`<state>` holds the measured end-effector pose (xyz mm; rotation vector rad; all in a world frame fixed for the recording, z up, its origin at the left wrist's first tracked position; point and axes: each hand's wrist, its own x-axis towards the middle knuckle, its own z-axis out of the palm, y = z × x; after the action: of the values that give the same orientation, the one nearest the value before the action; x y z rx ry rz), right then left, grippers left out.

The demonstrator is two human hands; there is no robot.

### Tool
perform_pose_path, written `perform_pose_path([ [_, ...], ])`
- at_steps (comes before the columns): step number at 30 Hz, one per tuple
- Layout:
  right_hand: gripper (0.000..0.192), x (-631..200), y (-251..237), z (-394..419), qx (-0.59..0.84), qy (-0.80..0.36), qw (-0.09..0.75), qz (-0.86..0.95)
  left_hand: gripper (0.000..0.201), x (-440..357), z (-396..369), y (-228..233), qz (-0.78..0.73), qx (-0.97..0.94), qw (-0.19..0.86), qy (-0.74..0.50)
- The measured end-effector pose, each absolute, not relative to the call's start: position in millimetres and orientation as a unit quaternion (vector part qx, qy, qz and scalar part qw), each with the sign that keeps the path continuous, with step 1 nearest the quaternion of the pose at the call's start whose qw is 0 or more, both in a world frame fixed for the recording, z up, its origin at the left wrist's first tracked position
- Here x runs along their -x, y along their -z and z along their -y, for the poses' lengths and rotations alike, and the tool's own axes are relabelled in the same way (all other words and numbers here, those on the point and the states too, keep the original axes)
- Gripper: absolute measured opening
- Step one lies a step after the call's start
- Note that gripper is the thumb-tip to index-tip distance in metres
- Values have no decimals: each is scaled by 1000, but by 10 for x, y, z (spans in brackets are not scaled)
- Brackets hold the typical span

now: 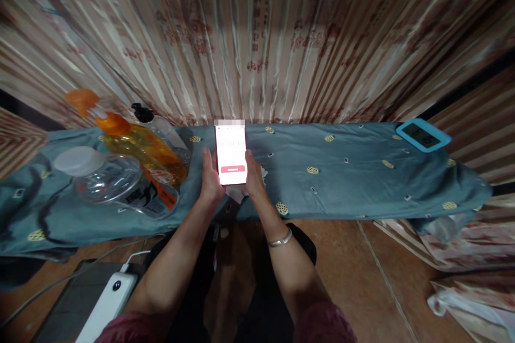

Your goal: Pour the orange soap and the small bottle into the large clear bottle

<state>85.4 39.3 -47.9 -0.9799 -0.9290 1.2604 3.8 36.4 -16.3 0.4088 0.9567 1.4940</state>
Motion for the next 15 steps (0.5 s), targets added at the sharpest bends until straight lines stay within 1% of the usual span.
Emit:
perform_pose_path([
  [6,60,-841,420,-388,421,-571,600,370,61,-14,-360,103,-420,-179,623,-635],
  [11,59,-875,421,-365,428,-548,607,385,58,-13,-359,115,-414,-179,629,-634],
  [15,54,-908,415,-337,434,-524,601,419,61,-12,-345,125,-403,-193,633,-633],
])
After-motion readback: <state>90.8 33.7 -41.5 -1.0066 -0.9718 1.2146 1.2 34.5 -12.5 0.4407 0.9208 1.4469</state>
